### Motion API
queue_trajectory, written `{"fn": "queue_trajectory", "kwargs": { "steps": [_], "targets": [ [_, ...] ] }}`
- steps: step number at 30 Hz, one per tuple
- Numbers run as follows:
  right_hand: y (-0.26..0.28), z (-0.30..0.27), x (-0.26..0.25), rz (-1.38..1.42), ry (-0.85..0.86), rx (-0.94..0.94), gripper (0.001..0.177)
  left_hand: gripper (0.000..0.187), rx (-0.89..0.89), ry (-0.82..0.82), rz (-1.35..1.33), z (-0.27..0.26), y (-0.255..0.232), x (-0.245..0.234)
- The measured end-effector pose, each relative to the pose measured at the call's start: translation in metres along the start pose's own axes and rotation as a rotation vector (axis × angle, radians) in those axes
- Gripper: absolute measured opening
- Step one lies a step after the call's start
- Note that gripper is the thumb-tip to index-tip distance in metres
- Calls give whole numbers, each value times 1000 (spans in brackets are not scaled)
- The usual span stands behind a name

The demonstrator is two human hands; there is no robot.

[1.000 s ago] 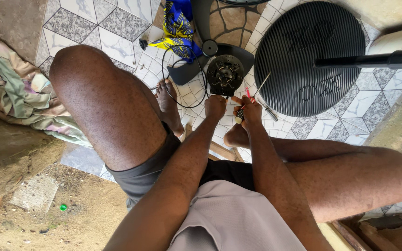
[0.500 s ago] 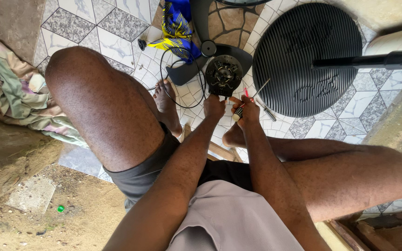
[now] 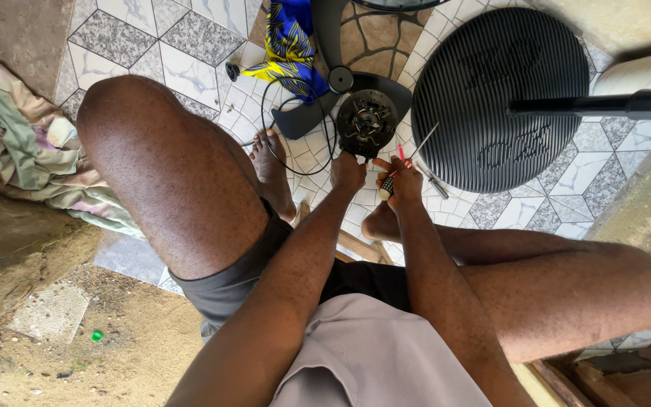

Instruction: The person sits on the floor and repairs a disassembled fan motor. They use a screwdriver to adjust internal components and apply a substance from a small tube to the motor parts.

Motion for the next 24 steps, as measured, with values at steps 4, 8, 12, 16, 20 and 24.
{"fn": "queue_trajectory", "kwargs": {
  "steps": [4,8,12,16,20,24],
  "targets": [
    [2,-6,3,-59,62,-30,24,31,6,-13,-7,-1,-2,-2],
    [7,-14,7,-229,48,-83,23,30,-11,-9,-5,0,0,-2],
    [15,-25,11,-457,38,-201,20,31,7,-37,57,3,0,-2],
    [16,-26,11,-618,104,-257,20,34,-58,20,29,-4,-5,-6],
    [12,-20,12,-699,152,-314,21,34,-73,30,21,-9,-10,-12],
    [11,-17,15,-777,146,-347,20,36,-91,31,39,-3,-7,-8]
  ]
}}
Point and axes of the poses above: each hand's wrist, its own z-axis towards the middle knuckle, its own x-axis out of the palm, y = z × x, the point moved 3 cm from there along z, towards the middle knuckle, and after that the axes turned 5 degrees about z, right-handed, at the moved point
